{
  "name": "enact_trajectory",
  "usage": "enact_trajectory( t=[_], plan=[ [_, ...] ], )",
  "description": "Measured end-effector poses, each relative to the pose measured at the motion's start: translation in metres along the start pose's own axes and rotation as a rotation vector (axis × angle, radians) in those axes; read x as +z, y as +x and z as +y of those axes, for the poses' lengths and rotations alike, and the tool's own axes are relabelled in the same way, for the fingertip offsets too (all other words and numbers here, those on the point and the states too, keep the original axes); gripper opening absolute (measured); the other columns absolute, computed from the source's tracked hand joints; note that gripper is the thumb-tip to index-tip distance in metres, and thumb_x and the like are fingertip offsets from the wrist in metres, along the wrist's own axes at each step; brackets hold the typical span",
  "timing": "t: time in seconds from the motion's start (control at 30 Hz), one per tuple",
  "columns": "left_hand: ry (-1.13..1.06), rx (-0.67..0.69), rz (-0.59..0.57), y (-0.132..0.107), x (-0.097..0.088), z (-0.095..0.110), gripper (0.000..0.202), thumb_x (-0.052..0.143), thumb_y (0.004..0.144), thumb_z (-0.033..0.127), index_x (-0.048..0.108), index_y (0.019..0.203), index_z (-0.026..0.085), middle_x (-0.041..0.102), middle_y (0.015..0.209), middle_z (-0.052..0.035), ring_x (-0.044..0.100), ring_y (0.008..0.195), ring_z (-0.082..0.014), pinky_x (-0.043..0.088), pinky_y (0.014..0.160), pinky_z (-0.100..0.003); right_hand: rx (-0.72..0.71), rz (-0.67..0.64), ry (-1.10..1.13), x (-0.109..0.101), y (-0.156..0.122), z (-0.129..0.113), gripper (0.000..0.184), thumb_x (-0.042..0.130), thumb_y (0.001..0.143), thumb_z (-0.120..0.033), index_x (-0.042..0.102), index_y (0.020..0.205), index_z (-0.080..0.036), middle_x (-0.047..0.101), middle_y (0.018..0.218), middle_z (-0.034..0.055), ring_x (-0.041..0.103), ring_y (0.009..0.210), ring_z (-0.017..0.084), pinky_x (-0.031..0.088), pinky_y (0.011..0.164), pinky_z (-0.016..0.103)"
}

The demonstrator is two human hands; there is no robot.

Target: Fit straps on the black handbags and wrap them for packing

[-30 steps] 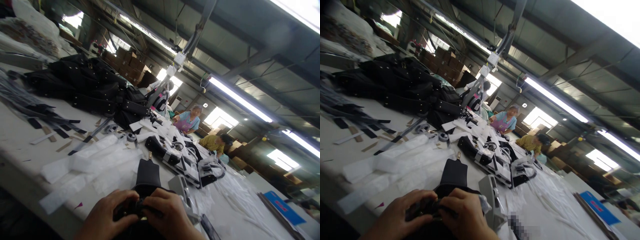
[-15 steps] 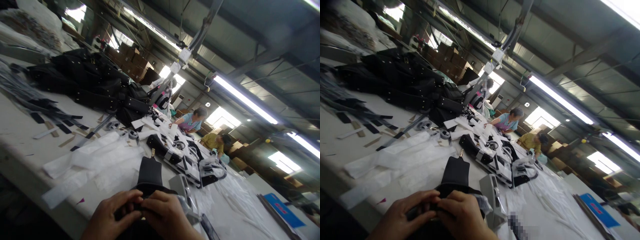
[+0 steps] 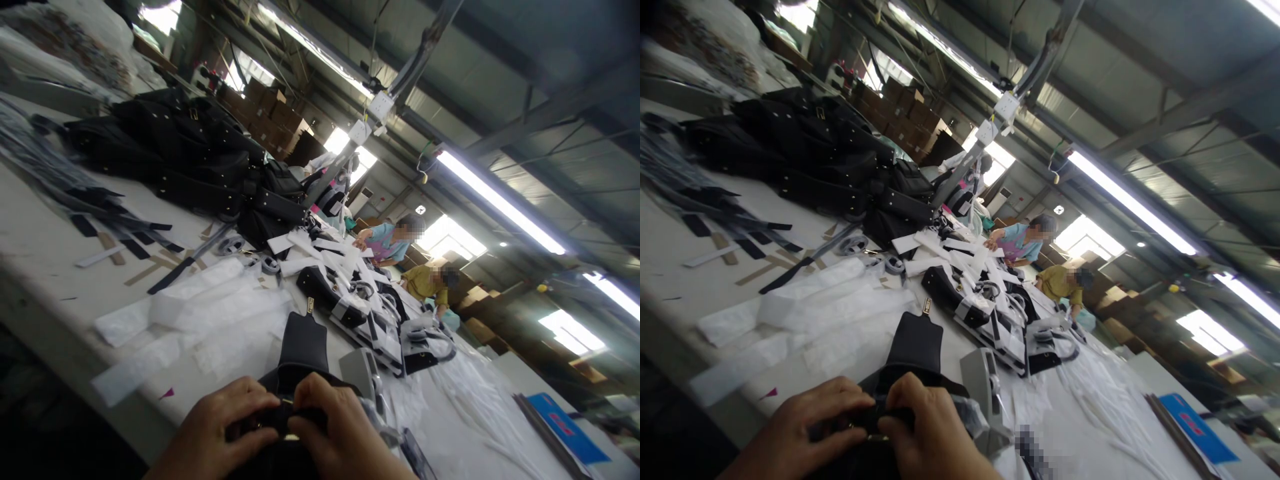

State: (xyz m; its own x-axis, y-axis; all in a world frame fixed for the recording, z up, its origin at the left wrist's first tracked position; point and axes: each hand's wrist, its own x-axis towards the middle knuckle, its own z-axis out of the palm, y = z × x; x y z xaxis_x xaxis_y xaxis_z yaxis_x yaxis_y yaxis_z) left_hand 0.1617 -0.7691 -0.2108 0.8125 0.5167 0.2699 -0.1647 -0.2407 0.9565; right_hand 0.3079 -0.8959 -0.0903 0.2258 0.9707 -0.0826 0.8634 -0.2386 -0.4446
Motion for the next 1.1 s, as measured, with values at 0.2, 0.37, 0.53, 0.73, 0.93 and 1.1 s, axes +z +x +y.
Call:
enact_trajectory(
  t=[0.2,0.37,0.53,0.73,0.93,1.1],
  plan=[
    [-0.027,-0.018,0.017,0.004,0.004,-0.006,0.021,0.076,0.078,0.027,0.079,0.100,0.029,0.077,0.094,-0.0001,0.070,0.076,-0.0177,0.055,0.068,-0.022,0.109,-0.158,0.147,-0.006,0.011,-0.011,0.019,0.062,0.083,-0.010,0.059,0.094,-0.025,0.067,0.078,-0.0065,0.064,0.074,0.013,0.042,0.065,0.020],
    [-0.005,-0.108,-0.019,0.006,-0.004,0.010,0.020,0.073,0.079,0.027,0.079,0.097,0.030,0.078,0.098,0.0002,0.071,0.093,-0.0231,0.053,0.082,-0.027,0.062,-0.083,-0.150,-0.012,0.012,-0.013,0.038,0.085,0.075,-0.034,0.064,0.106,-0.026,0.072,0.106,0.0002,0.065,0.099,0.023,0.044,0.083,0.029],
    [0.050,-0.297,-0.061,0.008,-0.008,0.025,0.016,0.072,0.070,0.026,0.078,0.084,0.024,0.076,0.082,0.0003,0.068,0.078,-0.0231,0.049,0.072,-0.029,-0.013,-0.159,-0.211,-0.009,0.013,-0.013,0.040,0.086,0.074,-0.043,0.070,0.106,-0.027,0.075,0.101,0.0002,0.067,0.098,0.022,0.045,0.083,0.028],
    [-0.145,-0.416,-0.166,0.013,-0.016,0.024,0.011,0.071,0.068,0.028,0.068,0.072,0.018,0.064,0.065,0.0037,0.060,0.068,-0.0191,0.042,0.063,-0.025,-0.304,-0.185,-0.246,-0.010,0.018,-0.010,0.036,0.080,0.082,-0.039,0.066,0.111,-0.023,0.074,0.099,0.0015,0.067,0.095,0.020,0.045,0.089,0.028],
    [-0.204,-0.411,-0.268,0.005,-0.031,0.021,0.024,0.068,0.077,0.041,0.061,0.074,0.018,0.052,0.063,0.0062,0.047,0.062,-0.0145,0.032,0.056,-0.023,-0.408,-0.191,-0.250,-0.017,0.022,-0.011,0.034,0.077,0.083,-0.038,0.065,0.113,-0.025,0.075,0.099,0.0004,0.069,0.094,0.019,0.037,0.105,0.031],
    [-0.016,-0.399,-0.233,-0.012,-0.067,0.001,0.029,0.063,0.079,0.049,0.060,0.070,0.021,0.053,0.063,0.0046,0.048,0.063,-0.0160,0.035,0.056,-0.023,-0.287,-0.166,-0.260,-0.021,0.018,-0.011,0.035,0.080,0.079,-0.034,0.068,0.111,-0.028,0.075,0.101,-0.0002,0.070,0.097,0.020,0.032,0.111,0.036]
  ],
)
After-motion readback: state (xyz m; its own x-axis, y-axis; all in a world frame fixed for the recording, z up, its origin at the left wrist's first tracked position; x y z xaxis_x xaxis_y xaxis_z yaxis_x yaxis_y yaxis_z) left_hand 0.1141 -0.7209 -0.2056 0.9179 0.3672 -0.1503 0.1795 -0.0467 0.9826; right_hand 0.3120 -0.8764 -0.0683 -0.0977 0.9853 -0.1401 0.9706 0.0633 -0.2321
